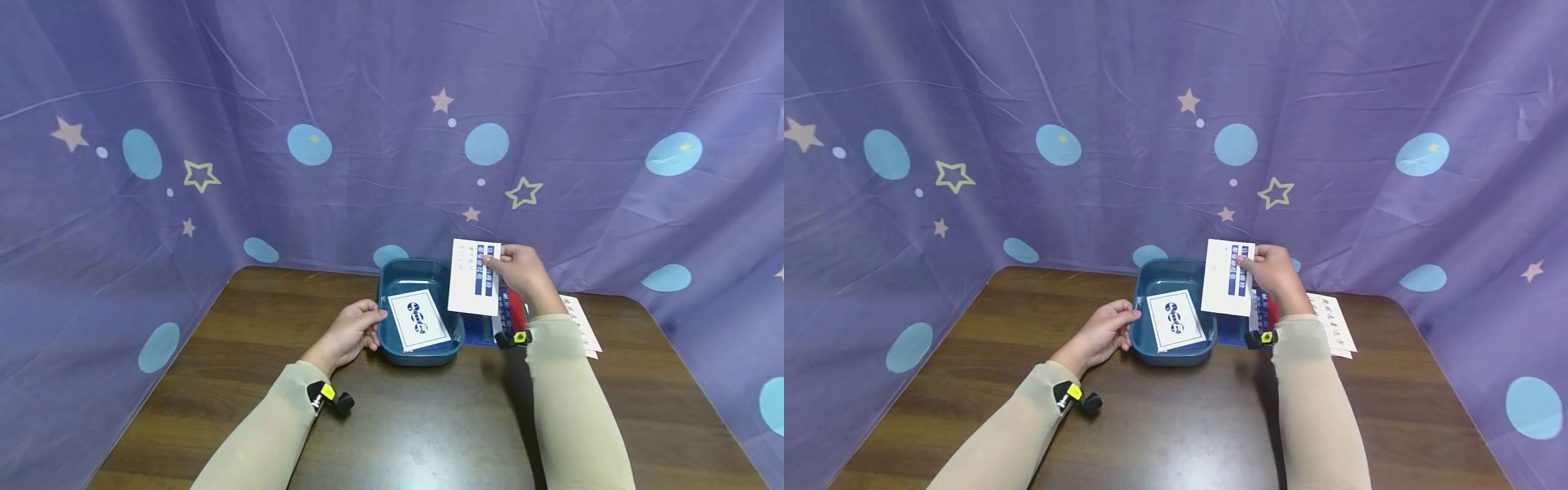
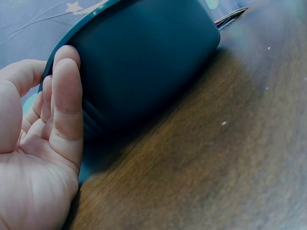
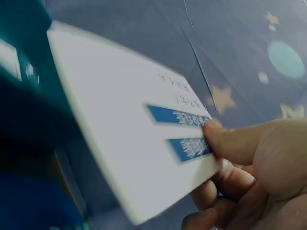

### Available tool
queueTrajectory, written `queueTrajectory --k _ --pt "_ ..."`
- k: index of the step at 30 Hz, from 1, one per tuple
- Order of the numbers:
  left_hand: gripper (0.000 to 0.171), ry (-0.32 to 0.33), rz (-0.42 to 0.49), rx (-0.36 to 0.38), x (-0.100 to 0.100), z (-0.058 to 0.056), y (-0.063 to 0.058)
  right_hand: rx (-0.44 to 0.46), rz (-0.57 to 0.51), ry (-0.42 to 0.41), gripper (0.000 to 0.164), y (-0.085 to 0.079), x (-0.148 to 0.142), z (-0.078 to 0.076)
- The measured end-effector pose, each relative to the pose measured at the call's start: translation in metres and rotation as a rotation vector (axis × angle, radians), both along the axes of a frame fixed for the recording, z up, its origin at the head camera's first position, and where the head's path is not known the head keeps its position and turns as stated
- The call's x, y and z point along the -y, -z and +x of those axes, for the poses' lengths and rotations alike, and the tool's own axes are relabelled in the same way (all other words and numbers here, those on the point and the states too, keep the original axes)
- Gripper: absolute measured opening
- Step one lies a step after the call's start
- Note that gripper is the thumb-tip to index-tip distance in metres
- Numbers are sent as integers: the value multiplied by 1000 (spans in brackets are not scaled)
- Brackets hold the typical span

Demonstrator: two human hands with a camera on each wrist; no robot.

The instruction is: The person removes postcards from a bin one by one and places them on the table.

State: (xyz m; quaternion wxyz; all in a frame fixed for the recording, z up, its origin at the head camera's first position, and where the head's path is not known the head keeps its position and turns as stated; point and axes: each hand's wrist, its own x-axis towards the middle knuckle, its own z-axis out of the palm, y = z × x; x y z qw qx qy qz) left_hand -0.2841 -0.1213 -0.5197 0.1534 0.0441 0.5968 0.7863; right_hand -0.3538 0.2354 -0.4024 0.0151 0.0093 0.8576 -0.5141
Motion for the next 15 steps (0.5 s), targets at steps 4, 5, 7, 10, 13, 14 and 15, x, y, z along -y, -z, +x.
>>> queueTrajectory --k 4,5,7,10,13,14,15 --pt "14 -8 5 3 -1 0 1 3 58 64 43 3 -28 8" --pt "14 -10 7 3 -1 -1 2 0 60 79 43 4 -35 9" --pt "14 -12 9 5 -1 -1 2 -8 77 104 45 5 -48 10" --pt "14 -12 2 10 -1 -1 2 -18 103 128 45 7 -69 12" --pt "14 -14 -14 12 -1 -1 1 -30 175 145 46 10 -93 15" --pt "14 -15 -20 11 -1 -1 0 -27 207 157 47 12 -101 16" --pt "14 -14 -25 10 0 -1 0 -24 245 177 47 14 -109 17"
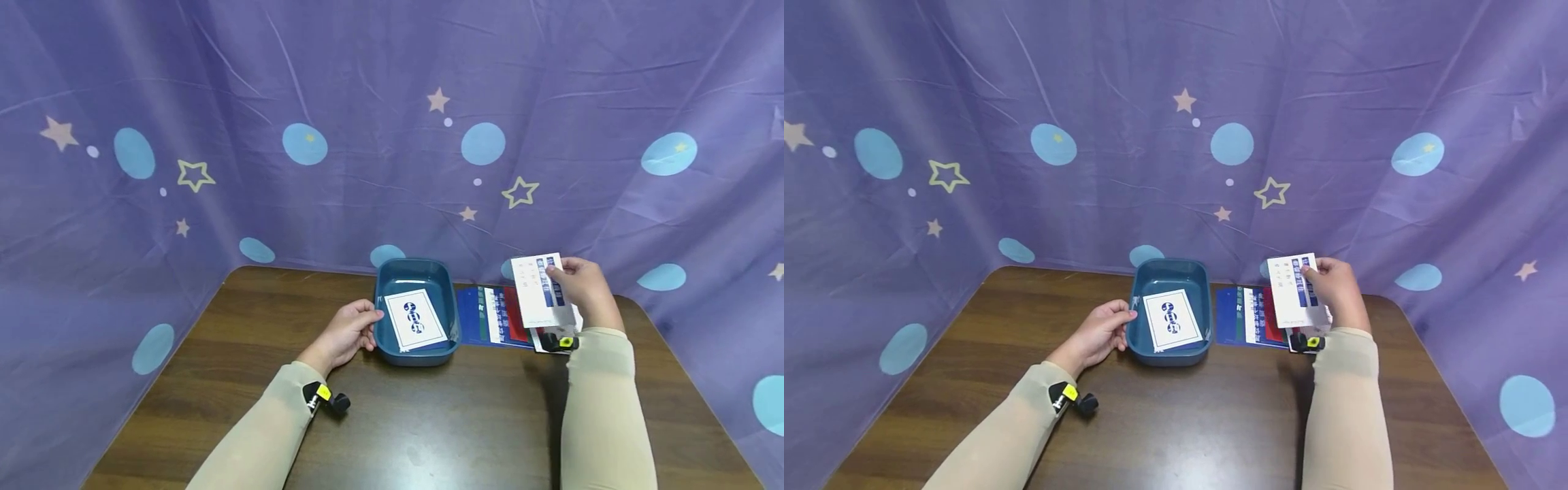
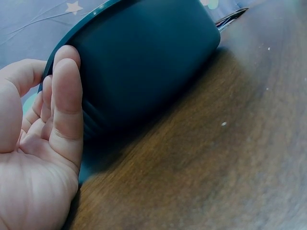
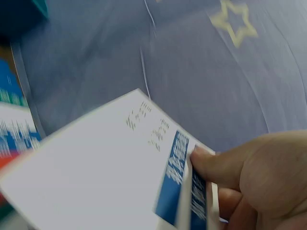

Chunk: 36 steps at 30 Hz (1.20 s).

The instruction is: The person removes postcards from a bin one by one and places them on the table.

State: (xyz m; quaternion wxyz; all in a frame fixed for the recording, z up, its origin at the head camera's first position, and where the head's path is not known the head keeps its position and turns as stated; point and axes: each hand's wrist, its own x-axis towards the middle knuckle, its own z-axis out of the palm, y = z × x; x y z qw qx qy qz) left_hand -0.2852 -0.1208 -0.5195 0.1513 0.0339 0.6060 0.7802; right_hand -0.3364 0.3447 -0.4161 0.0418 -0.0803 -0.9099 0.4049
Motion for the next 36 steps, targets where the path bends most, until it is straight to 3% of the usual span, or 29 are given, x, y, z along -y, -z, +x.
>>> queueTrajectory --k 3,8,19,28,36 --pt "15 5 -6 -5 2 0 -1 8 87 76 47 8 -21 4" --pt "15 6 -1 -11 6 -1 -1 71 63 208 47 29 -41 6" --pt "16 7 2 -2 6 -1 4 192 102 274 45 69 -44 4" --pt "16 12 1 1 4 -1 3 264 219 330 48 73 -46 4" --pt "16 14 5 -4 2 -1 2 170 153 292 43 59 -43 6"
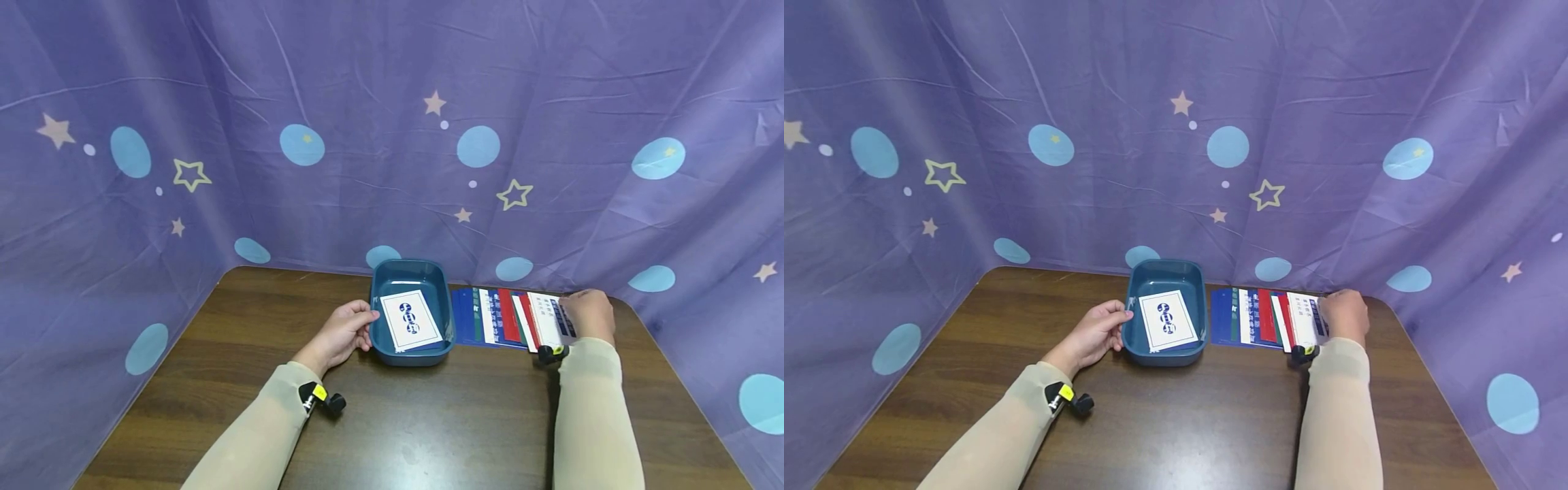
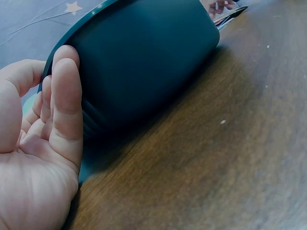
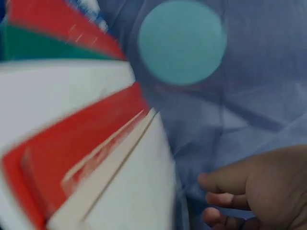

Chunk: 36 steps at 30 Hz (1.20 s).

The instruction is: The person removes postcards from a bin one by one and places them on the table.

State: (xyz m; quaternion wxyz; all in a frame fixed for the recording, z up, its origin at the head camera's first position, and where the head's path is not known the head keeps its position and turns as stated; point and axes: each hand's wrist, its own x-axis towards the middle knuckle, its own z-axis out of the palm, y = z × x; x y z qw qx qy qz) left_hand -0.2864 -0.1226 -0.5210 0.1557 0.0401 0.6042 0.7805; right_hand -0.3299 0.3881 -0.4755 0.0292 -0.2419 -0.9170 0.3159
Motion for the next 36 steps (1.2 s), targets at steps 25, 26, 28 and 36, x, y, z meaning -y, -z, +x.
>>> queueTrajectory --k 25,26,28,36 --pt "13 -2 25 -19 -2 2 0 -99 -77 -678 40 -90 192 -4" --pt "13 -2 25 -18 -2 2 0 -84 -75 -696 42 -90 201 -7" --pt "13 -2 24 -16 -1 2 0 -42 -61 -727 46 -91 219 -13" --pt "14 13 31 -20 -1 2 1 208 102 -810 63 -77 286 -38"
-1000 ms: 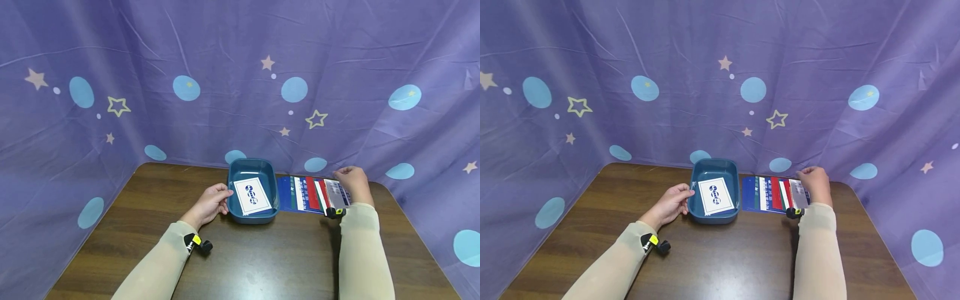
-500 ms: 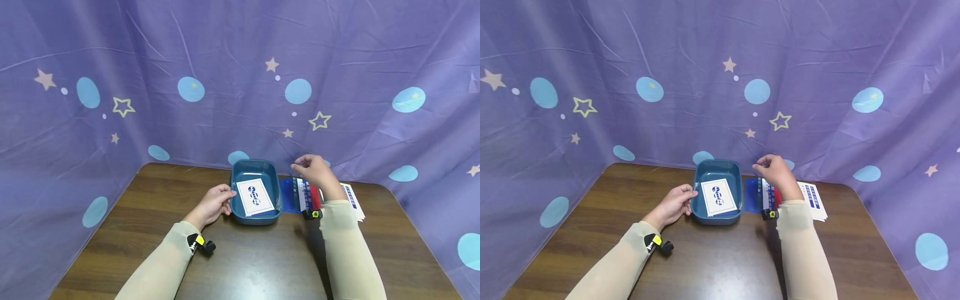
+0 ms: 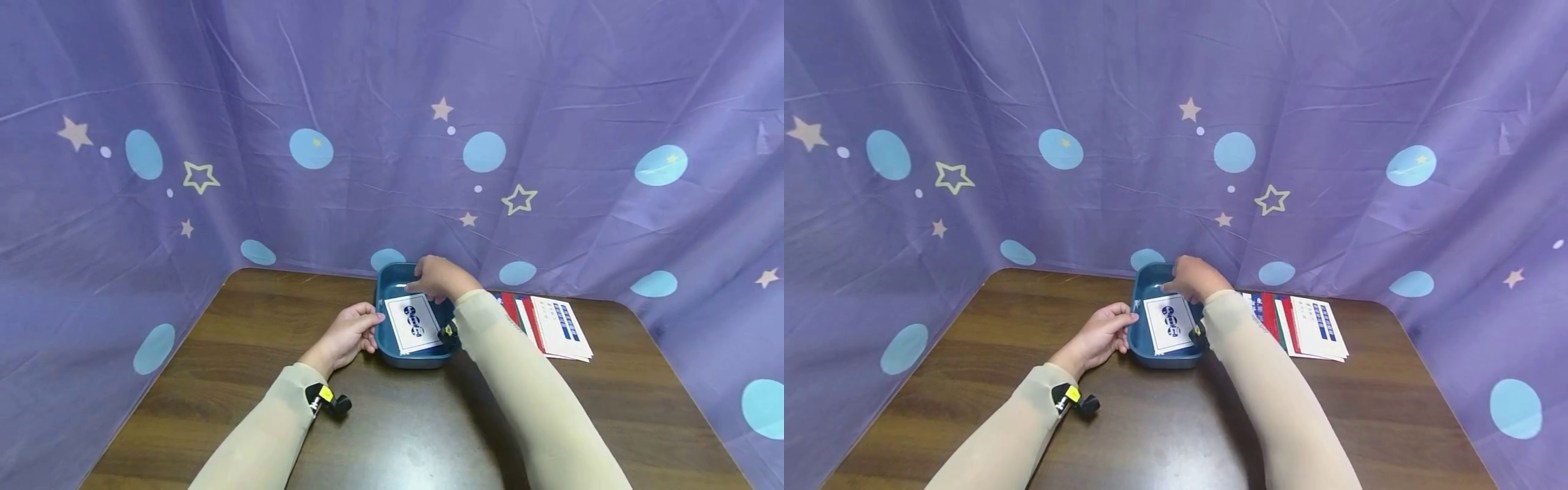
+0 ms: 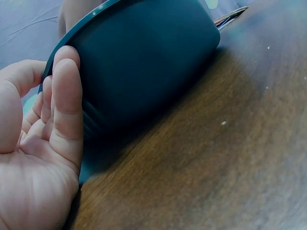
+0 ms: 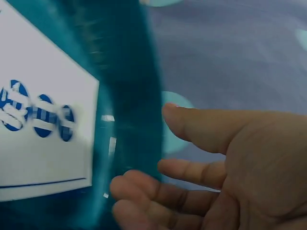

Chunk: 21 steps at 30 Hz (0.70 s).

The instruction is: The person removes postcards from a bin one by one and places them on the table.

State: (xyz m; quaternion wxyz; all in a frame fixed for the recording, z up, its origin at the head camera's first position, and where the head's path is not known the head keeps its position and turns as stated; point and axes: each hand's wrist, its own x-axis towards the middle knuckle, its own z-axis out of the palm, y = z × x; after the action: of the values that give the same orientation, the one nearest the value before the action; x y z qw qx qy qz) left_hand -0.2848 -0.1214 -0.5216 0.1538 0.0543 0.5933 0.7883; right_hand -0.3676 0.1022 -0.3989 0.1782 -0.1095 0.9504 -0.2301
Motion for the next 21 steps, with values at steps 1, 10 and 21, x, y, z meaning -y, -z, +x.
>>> queueTrajectory --k 1,10,21 --pt "14 2 -2 -1 0 0 1 16 32 2 67 3 6 -2" --pt "14 -2 13 -4 -1 -1 2 41 305 50 81 27 34 -8" --pt "13 -17 0 7 0 0 2 49 305 80 99 40 32 -6"
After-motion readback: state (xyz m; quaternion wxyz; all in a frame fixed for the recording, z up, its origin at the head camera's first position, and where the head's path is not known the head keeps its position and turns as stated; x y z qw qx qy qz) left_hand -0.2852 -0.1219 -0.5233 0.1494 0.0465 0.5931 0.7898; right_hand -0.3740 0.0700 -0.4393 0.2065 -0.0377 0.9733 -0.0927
